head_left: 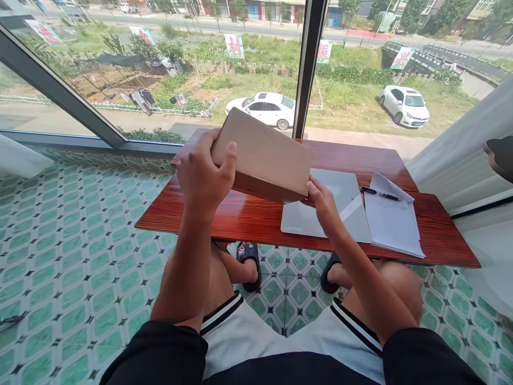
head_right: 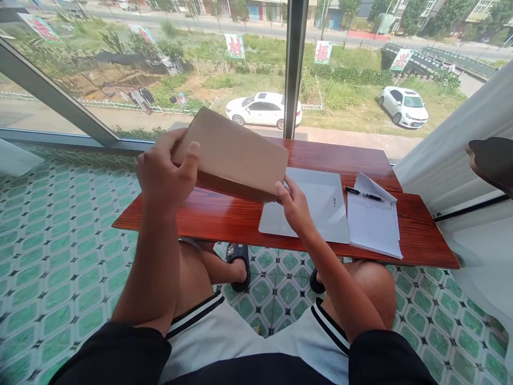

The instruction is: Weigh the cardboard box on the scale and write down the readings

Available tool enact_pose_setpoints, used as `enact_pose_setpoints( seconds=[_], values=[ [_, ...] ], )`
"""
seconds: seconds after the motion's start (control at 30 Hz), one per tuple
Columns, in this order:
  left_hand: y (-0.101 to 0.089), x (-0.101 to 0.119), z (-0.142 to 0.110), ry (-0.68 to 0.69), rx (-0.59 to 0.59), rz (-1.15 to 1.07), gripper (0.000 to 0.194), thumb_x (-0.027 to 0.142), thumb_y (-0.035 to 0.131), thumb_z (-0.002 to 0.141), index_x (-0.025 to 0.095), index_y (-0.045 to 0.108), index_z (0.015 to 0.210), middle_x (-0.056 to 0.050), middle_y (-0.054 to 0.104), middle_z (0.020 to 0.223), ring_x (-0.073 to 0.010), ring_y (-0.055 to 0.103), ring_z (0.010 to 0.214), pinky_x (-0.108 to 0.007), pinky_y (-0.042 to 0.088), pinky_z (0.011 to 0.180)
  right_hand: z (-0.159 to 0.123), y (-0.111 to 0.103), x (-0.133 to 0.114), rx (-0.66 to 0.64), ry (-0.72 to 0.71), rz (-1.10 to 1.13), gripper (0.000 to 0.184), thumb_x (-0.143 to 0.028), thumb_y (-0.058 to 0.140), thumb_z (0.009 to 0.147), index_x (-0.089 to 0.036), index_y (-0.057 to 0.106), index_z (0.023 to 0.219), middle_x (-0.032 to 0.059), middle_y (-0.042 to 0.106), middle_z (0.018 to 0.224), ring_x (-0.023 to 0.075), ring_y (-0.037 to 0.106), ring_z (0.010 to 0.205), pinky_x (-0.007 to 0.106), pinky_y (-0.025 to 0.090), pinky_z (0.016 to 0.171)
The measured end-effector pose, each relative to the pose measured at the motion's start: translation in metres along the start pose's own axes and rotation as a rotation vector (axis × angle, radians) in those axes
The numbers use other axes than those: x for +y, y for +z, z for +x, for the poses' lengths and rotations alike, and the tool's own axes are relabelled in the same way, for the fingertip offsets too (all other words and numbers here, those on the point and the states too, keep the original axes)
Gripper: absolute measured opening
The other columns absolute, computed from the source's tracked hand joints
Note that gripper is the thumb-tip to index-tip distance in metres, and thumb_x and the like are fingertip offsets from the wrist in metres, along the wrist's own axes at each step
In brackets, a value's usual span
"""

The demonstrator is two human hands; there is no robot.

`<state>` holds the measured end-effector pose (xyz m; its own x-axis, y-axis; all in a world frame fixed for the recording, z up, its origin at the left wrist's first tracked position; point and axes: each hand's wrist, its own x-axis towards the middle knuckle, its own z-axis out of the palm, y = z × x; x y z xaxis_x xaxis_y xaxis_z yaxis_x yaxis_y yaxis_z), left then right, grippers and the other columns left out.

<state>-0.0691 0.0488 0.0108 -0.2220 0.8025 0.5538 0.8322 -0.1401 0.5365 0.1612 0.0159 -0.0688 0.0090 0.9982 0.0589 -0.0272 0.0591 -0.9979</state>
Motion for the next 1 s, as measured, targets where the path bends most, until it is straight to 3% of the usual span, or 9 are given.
enact_pose_setpoints(
  seconds=[0.33, 0.57, 1.0],
  values=[
    [0.001, -0.012, 0.004, 0.021, 0.005, 0.055, 0.04, 0.047, 0.049, 0.092, 0.029, 0.07, 0.121, -0.007, 0.075, 0.114, -0.0312, 0.067, 0.112, -0.045, 0.047, 0.101, 0.006, 0.005, 0.012, -0.057, 0.044, -0.011, 0.077, -0.07, 0.056, 0.084, -0.026, 0.052, 0.147, 0.0041, 0.067, 0.131, 0.0263, 0.062, 0.119, 0.043, 0.055, 0.101],
    [0.011, -0.015, 0.006, -0.054, -0.091, 0.1, 0.046, 0.049, 0.047, 0.093, 0.027, 0.068, 0.127, -0.011, 0.074, 0.116, -0.0332, 0.067, 0.111, -0.047, 0.046, 0.1, 0.008, 0.001, 0.017, -0.074, 0.074, -0.02, 0.078, -0.07, 0.054, 0.083, -0.024, 0.054, 0.145, 0.0059, 0.066, 0.131, 0.0273, 0.065, 0.115, 0.046, 0.054, 0.101],
    [0.014, -0.018, 0.008, -0.068, -0.138, 0.097, 0.047, 0.052, 0.044, 0.091, 0.03, 0.069, 0.125, -0.008, 0.074, 0.119, -0.0334, 0.065, 0.113, -0.048, 0.046, 0.101, 0.01, 0.001, 0.022, -0.083, 0.097, -0.025, 0.074, -0.067, 0.054, 0.086, -0.026, 0.053, 0.147, 0.0053, 0.069, 0.124, 0.0253, 0.065, 0.115, 0.043, 0.055, 0.1]
  ],
)
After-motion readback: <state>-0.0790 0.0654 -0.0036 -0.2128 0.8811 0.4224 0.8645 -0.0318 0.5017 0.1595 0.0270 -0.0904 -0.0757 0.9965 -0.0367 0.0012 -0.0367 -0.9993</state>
